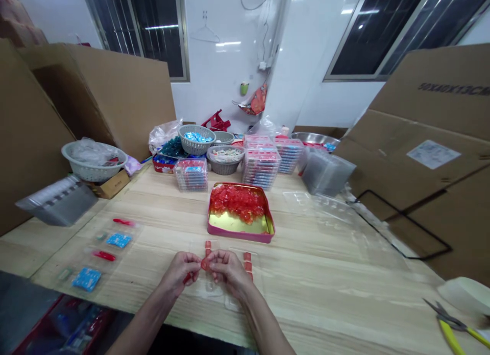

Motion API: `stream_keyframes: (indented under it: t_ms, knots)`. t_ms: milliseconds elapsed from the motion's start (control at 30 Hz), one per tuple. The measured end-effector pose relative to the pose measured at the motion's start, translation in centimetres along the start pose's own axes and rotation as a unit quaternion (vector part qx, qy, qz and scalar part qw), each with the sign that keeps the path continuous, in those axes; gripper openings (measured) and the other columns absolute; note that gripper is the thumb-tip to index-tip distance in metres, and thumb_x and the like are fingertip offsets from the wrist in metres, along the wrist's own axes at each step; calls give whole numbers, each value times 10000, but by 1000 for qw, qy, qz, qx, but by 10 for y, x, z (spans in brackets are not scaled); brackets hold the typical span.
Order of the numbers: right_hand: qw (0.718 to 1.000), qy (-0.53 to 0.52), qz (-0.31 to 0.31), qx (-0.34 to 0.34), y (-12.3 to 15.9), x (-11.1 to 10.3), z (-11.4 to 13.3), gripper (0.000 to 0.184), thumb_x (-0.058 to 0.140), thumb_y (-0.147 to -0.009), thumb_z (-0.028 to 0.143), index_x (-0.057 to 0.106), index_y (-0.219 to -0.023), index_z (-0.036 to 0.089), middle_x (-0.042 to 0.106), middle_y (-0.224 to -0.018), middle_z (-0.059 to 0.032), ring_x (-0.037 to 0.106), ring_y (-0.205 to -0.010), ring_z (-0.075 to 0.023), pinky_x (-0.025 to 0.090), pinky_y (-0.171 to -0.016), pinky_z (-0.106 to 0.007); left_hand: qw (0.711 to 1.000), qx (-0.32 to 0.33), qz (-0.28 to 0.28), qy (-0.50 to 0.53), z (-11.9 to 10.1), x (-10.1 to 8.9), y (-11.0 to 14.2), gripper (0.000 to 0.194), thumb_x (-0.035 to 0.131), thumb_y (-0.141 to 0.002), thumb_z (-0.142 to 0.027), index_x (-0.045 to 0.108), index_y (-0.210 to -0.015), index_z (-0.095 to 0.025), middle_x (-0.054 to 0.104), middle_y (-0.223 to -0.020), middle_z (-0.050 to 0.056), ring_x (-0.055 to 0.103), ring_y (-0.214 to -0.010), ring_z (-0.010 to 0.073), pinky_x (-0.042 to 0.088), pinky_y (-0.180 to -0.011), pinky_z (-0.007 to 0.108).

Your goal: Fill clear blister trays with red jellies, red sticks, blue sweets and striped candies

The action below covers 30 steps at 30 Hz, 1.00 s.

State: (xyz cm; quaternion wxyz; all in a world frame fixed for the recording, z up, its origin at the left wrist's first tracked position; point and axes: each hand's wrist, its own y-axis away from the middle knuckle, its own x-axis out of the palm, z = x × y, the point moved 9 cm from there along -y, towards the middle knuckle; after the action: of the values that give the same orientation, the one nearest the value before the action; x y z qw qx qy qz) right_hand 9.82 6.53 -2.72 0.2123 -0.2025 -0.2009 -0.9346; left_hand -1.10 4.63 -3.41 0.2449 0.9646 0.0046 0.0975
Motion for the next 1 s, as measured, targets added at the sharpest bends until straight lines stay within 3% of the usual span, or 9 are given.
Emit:
stream_keyframes:
  t_ms: [133, 233, 400, 500, 633, 767, 867, 933, 1000]
  knots:
    - [994, 106, -32, -15, -8, -14, -6, 192, 674, -572, 191, 547, -713, 167, 564, -474, 64, 462, -359, -67, 329, -353, -171, 990, 11, -39, -131, 5, -5, -4, 62, 495, -541, -156, 554, -526, -151, 424, -318, -56, 306, -281, 62, 159, -347, 206]
    - [981, 190, -40, -15, -15, -20, -15, 127, 546, -585, 166, 478, -689, 193, 506, -408, 94, 430, -326, -76, 309, -338, -175, 964, 48, -71, -250, 5, -6, -7, 104, 500, -576, -97, 547, -498, -147, 444, -373, -55, 401, -340, 78, 249, -398, 209]
    - [950, 311, -26, -10, -15, -19, -20, 145, 440, -598, 114, 428, -704, 213, 473, -413, 103, 432, -338, -93, 299, -366, -187, 935, 59, -70, -343, 16, -2, -8, 151, 551, -673, -162, 589, -529, -136, 470, -415, -41, 454, -390, 105, 291, -452, 229]
    - [912, 406, -45, -36, -10, -19, -11, 136, 436, -632, 87, 426, -690, 210, 499, -483, 77, 479, -422, -104, 334, -443, -201, 913, 76, -82, -393, 15, -3, -7, 145, 551, -691, -146, 627, -570, -123, 554, -493, 1, 518, -485, 130, 323, -507, 235]
    - [828, 541, -99, -110, -4, -11, 7, 136, 433, -685, 64, 443, -685, 200, 574, -661, 5, 544, -654, -145, 365, -602, -233, 866, 106, -113, -475, 8, -2, -6, 154, 526, -712, -114, 661, -639, -115, 658, -667, 79, 583, -653, 171, 355, -602, 254]
    - [775, 609, -119, -122, 1, 4, 10, 160, 394, -738, 49, 458, -754, 195, 594, -714, -29, 539, -682, -157, 346, -626, -242, 828, 134, -110, -533, 0, 9, -1, 194, 479, -759, -137, 651, -670, -129, 668, -729, 117, 600, -737, 207, 357, -649, 281]
    - [761, 622, -121, -141, 5, 10, 11, 177, 392, -732, 35, 469, -779, 188, 590, -719, -43, 536, -678, -160, 346, -619, -243, 851, 165, -91, -491, -7, 13, 3, 154, 478, -776, -185, 605, -695, -152, 632, -693, 90, 589, -700, 198, 353, -621, 276]
    - [766, 610, -118, -165, 8, 11, 15, 183, 375, -732, 32, 469, -754, 188, 580, -709, -41, 530, -666, -158, 354, -615, -244, 911, 142, -68, -380, -7, 7, 3, 145, 477, -795, -277, 560, -749, -167, 575, -630, 36, 545, -565, 155, 335, -535, 254]
    - [777, 584, -126, -199, 13, 10, 23, 185, 357, -740, 42, 467, -721, 189, 567, -702, -37, 524, -663, -156, 364, -620, -247, 976, 77, -25, -202, -2, 2, 2, 287, 393, -837, -438, 514, -853, -178, 523, -601, -9, 456, -418, 111, 259, -418, 227]
